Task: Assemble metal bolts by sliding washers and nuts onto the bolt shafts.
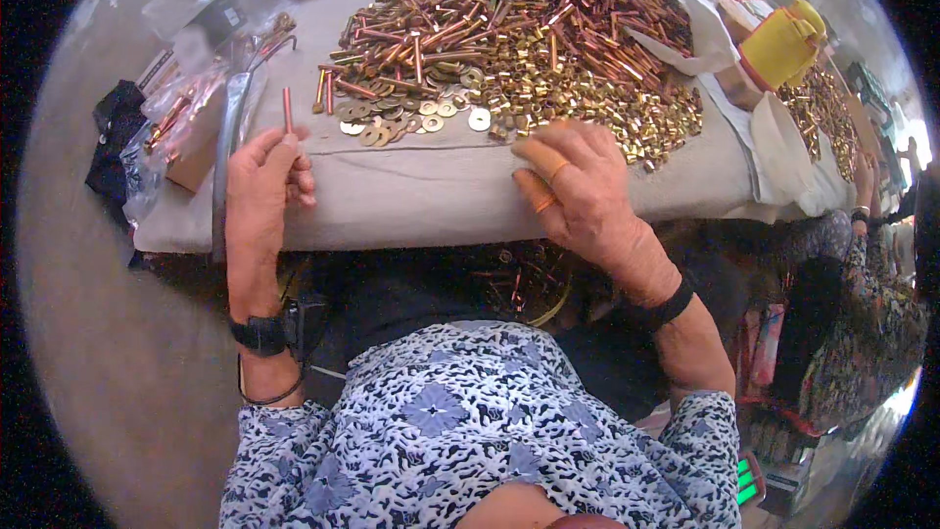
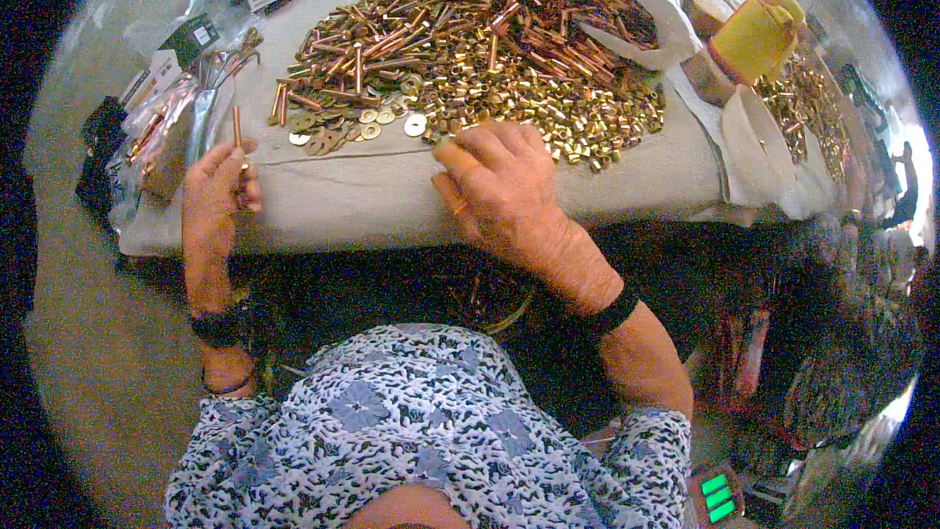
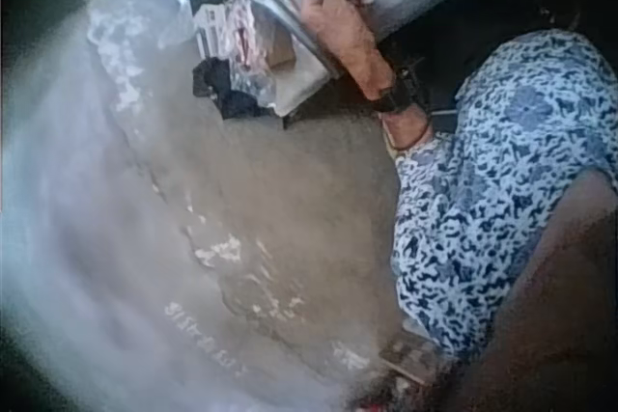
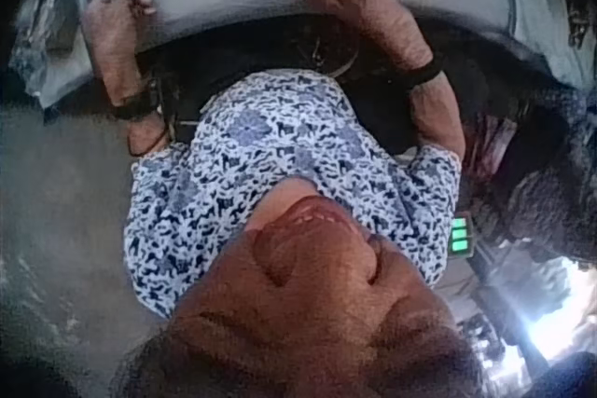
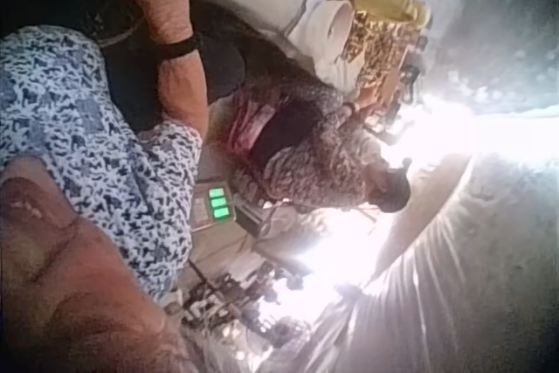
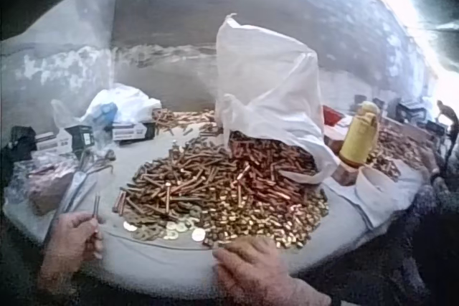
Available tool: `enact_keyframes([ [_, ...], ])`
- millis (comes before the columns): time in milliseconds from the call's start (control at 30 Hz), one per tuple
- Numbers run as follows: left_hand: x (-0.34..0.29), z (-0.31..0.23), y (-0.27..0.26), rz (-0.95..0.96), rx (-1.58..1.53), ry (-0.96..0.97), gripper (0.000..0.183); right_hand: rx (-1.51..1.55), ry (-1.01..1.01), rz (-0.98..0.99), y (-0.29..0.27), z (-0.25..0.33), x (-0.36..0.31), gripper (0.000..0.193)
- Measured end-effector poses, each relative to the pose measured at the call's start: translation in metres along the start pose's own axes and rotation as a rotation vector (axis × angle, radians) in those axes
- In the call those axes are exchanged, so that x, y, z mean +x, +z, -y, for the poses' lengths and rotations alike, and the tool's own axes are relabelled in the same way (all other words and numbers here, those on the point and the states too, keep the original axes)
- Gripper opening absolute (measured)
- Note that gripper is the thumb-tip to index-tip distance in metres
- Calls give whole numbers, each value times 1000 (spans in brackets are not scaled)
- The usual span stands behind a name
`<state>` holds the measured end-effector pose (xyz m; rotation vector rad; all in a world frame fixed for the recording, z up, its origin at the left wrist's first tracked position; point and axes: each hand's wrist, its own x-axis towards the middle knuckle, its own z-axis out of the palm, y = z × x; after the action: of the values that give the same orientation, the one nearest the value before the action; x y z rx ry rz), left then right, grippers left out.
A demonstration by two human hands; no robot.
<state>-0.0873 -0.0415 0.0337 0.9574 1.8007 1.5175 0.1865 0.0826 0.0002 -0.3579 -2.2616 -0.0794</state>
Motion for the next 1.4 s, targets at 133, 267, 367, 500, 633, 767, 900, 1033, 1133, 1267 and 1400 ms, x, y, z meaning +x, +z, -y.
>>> enact_keyframes([
  [133,-2,6,19,104,-106,-2,21,-175,68,91,12,0,26,29],
  [267,-20,-5,51,287,-109,-78,22,-252,99,219,32,-8,33,26],
  [367,-24,-2,69,378,-44,-172,22,-198,80,252,35,-11,30,22],
  [500,-31,-5,85,428,-7,-152,18,-130,66,146,34,-10,25,16],
  [633,-34,-9,95,401,83,-108,17,-134,94,23,27,-9,21,17],
  [767,-34,1,100,402,184,18,17,-97,89,-88,25,-10,18,13],
  [900,-36,5,105,365,299,180,16,6,92,-102,18,-6,12,19],
  [1033,-34,13,105,386,288,191,17,54,74,-162,21,-4,7,19],
  [1133,-36,6,104,459,154,11,18,73,15,-149,16,-2,8,22],
  [1267,-37,3,106,529,-178,-218,18,159,-23,-114,1,0,11,32],
  [1400,-36,0,113,477,-311,-168,18,56,109,-124,-14,-5,14,37],
])
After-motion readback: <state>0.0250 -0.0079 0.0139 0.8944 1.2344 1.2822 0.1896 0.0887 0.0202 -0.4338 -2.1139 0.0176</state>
